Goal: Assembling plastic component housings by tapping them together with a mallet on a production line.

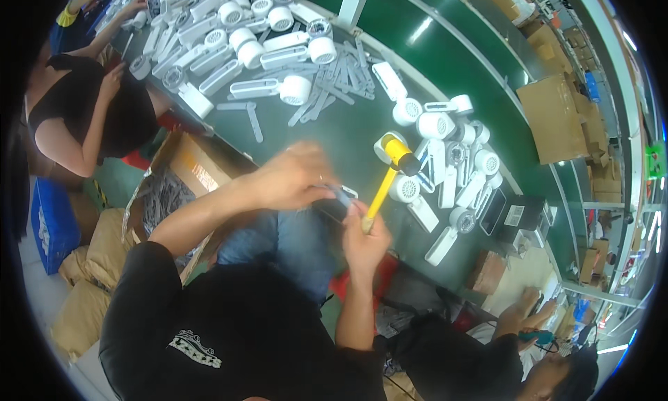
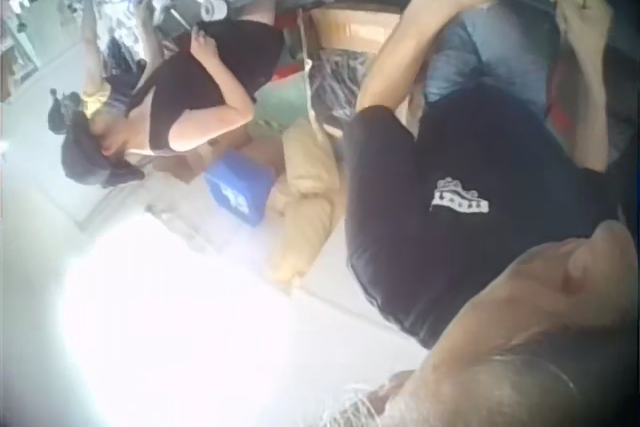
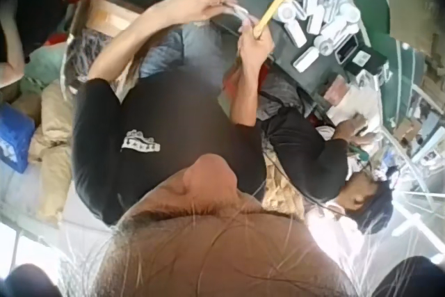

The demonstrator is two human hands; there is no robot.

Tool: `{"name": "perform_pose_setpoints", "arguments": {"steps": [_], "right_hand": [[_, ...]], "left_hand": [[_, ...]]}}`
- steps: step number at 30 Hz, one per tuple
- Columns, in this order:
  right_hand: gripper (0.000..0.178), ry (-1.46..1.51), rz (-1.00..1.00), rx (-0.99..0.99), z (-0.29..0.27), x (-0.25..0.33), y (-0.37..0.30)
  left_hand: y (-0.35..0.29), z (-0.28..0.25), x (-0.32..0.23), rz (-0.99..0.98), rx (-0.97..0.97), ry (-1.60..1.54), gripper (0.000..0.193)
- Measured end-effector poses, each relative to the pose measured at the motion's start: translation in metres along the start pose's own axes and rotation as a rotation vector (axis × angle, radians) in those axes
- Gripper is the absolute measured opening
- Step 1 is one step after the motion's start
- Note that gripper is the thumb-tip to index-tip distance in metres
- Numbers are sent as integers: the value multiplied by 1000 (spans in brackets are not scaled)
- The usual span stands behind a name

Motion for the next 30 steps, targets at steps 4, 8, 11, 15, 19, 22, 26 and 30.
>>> {"name": "perform_pose_setpoints", "arguments": {"steps": [4,8,11,15,19,22,26,30], "right_hand": [[23,78,116,-116,-36,3,7],[26,118,128,-6,-33,9,18],[26,77,103,108,-9,6,27],[21,-33,95,158,9,0,38],[19,-272,-20,165,12,-2,43],[20,-363,-99,183,13,9,45],[18,-212,55,198,14,5,46],[17,-103,177,216,10,10,46]], "left_hand": [[-22,11,32,20,-36,217,36],[-11,15,51,53,53,81,31],[-3,12,52,43,96,7,55],[-6,16,53,-7,34,-87,77],[-9,20,61,28,8,-92,72],[-11,22,70,202,-15,-32,71],[-13,25,73,215,-16,-78,63],[-11,27,73,83,-41,-132,63]]}}
Point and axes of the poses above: each hand's wrist, its own y-axis towards the middle knuckle, its own z-axis out of the palm, x = y × z, the point moved 1 cm from there along y, towards the middle knuckle, and after that the axes turned 8 degrees about -y, right-handed, at the moved point
